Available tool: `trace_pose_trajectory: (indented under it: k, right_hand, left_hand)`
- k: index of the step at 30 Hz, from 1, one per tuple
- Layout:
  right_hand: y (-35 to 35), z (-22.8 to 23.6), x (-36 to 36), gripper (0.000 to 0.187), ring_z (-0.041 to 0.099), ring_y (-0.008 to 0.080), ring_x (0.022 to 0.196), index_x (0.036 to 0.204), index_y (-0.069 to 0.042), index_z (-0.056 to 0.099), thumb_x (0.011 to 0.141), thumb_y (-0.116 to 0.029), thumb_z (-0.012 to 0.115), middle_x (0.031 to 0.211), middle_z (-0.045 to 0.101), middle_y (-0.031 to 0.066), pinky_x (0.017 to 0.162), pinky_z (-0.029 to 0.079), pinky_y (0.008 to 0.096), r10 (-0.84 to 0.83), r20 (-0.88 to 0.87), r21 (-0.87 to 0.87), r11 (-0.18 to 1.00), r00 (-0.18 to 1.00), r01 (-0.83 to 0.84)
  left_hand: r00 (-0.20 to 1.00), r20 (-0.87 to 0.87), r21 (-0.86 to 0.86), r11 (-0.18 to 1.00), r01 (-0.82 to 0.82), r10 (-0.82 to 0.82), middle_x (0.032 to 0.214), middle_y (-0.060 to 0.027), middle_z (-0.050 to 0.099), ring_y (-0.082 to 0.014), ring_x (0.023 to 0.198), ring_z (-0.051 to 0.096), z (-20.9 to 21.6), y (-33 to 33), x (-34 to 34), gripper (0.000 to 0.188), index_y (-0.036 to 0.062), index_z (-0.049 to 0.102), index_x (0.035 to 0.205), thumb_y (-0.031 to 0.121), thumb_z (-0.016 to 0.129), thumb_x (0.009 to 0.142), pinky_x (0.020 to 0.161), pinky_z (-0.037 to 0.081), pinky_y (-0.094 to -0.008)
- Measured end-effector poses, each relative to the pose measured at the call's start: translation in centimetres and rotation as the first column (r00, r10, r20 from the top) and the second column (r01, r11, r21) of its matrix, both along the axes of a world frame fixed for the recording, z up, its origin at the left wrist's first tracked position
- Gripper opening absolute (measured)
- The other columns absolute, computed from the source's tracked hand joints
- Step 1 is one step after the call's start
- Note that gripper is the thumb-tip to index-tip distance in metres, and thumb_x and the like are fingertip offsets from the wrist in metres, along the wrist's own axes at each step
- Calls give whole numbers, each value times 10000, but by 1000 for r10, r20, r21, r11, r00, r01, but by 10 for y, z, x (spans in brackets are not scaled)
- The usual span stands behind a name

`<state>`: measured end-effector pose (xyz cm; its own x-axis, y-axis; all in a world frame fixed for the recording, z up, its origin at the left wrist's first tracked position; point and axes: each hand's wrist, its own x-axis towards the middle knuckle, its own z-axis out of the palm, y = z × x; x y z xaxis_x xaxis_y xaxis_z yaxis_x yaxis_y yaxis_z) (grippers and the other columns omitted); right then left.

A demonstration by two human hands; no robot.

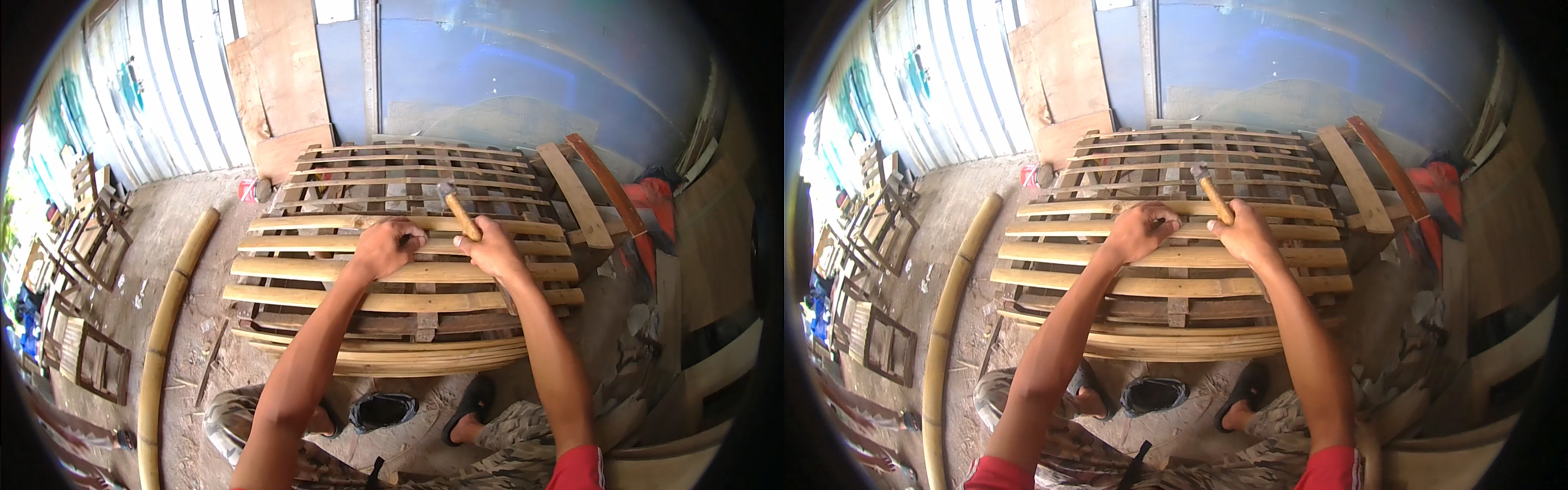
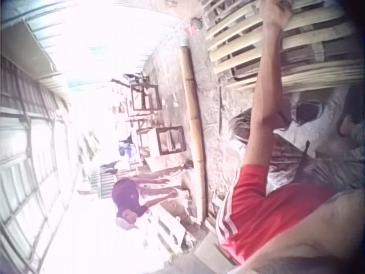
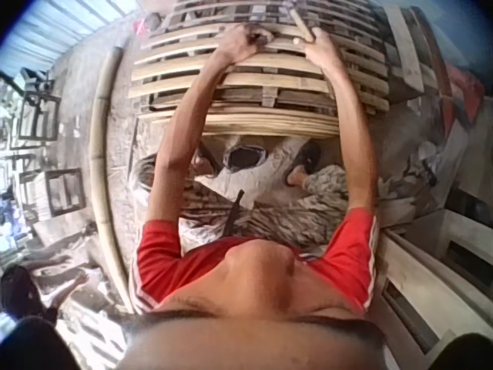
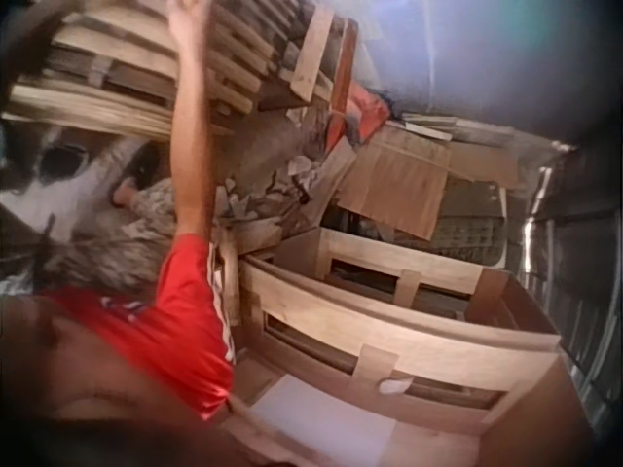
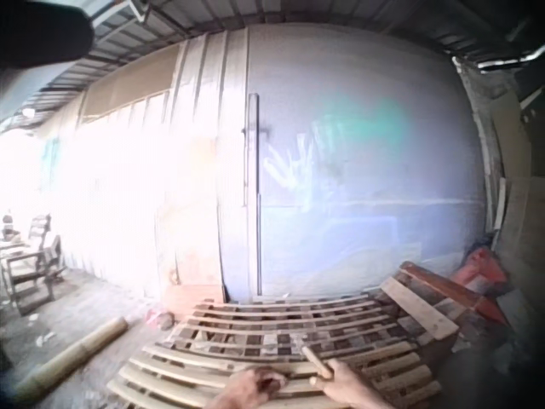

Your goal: The person uses a hammer to drive nails into bamboo slats arranged on a wooden pallet, securing them in place. The person repeatedly picks up nails and hammers them into the slats across the frame.

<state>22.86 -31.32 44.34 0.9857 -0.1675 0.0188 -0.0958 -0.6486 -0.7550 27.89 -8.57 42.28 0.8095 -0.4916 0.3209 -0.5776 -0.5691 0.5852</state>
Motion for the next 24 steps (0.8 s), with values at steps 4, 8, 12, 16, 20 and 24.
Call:
trace_pose_trajectory:
  k: [4, 8, 12, 16, 20, 24]
  right_hand:
    - [-10, -3, -1, 340, 619, 147, 794, 1176, 13, 626, 943, -214, 724, 938, 681, 73, 724, 533, 316, 34, -39, 88, 996, 999, -30]
    - [-3, -2, -5, 343, 621, 178, 812, 1128, 15, 629, 921, -235, 739, 932, 680, 93, 754, 516, 345, 42, -14, 74, 996, 999, -41]
    - [6, 6, -9, 357, 617, 215, 831, 1087, 12, 625, 909, -276, 741, 911, 670, 117, 796, 490, 377, 43, -34, -9, 999, 998, -44]
    - [3, 10, -12, 417, 686, 359, 946, 1086, 8, 631, 905, -355, 727, 969, 703, 210, 844, 510, 447, 45, -51, -3, 999, 998, -45]
    - [2, 6, -16, 391, 630, 245, 807, 1071, 13, 629, 947, -351, 701, 854, 668, 141, 776, 488, 395, 54, 63, 23, 998, 997, -56]
    - [9, 15, -33, 386, 614, 244, 735, 1042, 15, 630, 965, -360, 675, 770, 637, 138, 707, 476, 409, 19, 52, -109, 994, 998, -13]
  left_hand:
    - [1000, -24, -7, 1000, -11, 11, 1140, -94, 737, -303, 1044, 701, 0, -3, 1, 240, 134, 772, 1070, 322, 700, 939, 899, 548, -385]
    - [998, -66, -62, 998, -8, 4, 1082, -90, 760, -249, 990, 724, -2, -2, 1, 187, 114, 781, 1067, 218, 720, 925, 875, 558, -351]
    - [995, -94, -114, 993, 25, -36, 1088, -93, 763, -206, 989, 723, -8, 2, 7, 188, 89, 783, 1068, 190, 738, 916, 883, 555, -325]
    - [986, -164, -92, 996, -4, -11, 1106, -94, 761, -201, 989, 719, -1, 0, 4, 203, 83, 787, 1072, 205, 749, 914, 888, 553, -331]
    - [986, -169, -40, 999, -22, 15, 1099, -94, 767, -193, 971, 721, 3, 0, 5, 226, 100, 794, 1076, 243, 764, 904, 881, 550, -334]
    - [978, -197, 1, 998, -63, 62, 1082, -93, 775, -192, 949, 727, 3, 0, 4, 245, 114, 799, 1075, 277, 772, 895, 865, 546, -326]
